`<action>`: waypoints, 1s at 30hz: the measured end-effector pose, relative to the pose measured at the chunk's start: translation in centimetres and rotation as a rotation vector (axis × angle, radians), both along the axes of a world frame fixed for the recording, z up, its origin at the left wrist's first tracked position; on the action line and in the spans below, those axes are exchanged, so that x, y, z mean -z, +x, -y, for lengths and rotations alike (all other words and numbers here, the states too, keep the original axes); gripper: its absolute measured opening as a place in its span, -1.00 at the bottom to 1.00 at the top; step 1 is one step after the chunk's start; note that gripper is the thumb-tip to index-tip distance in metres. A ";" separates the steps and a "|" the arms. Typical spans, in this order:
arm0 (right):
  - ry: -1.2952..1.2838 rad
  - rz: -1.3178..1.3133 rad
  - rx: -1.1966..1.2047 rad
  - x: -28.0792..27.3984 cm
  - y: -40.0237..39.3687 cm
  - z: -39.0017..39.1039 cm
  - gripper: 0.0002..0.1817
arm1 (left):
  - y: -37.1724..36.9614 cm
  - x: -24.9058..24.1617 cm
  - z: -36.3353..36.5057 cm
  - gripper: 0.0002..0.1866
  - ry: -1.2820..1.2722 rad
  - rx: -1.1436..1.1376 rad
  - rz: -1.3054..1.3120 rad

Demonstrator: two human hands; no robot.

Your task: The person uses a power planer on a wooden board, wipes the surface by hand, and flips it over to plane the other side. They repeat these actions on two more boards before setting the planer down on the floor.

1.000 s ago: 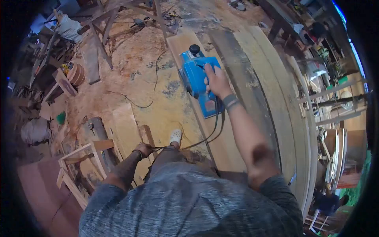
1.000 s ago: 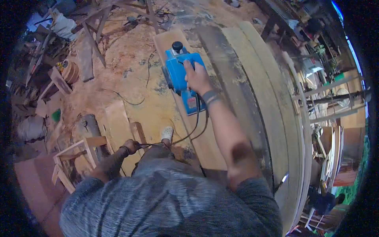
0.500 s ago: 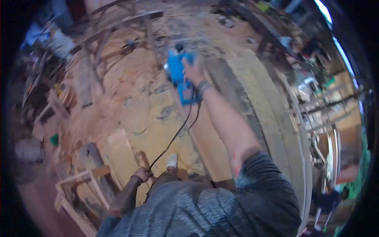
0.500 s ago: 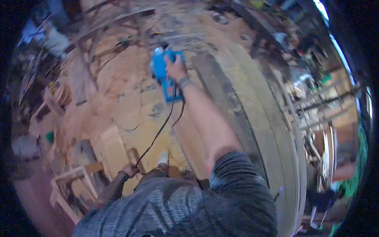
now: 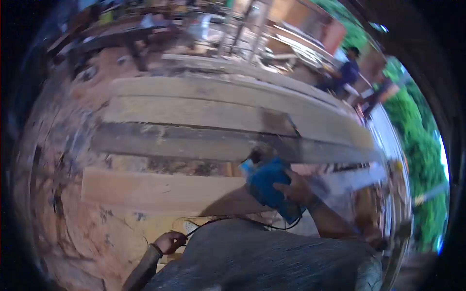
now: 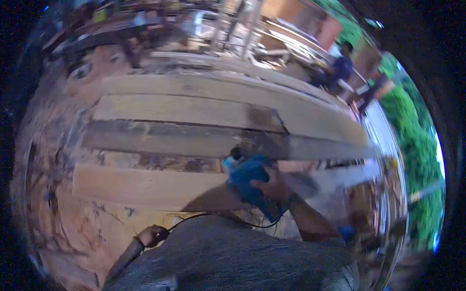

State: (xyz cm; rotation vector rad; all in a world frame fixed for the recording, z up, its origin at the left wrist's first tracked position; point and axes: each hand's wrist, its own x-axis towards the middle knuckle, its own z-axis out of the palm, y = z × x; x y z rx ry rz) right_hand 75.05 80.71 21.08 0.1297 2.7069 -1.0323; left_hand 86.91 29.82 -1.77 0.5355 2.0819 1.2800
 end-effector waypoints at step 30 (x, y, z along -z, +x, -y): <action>-0.711 -0.342 0.348 12.1 -2.1 -24.9 -0.54 | 3.2 0.8 -21.6 -0.65 -0.304 0.009 0.091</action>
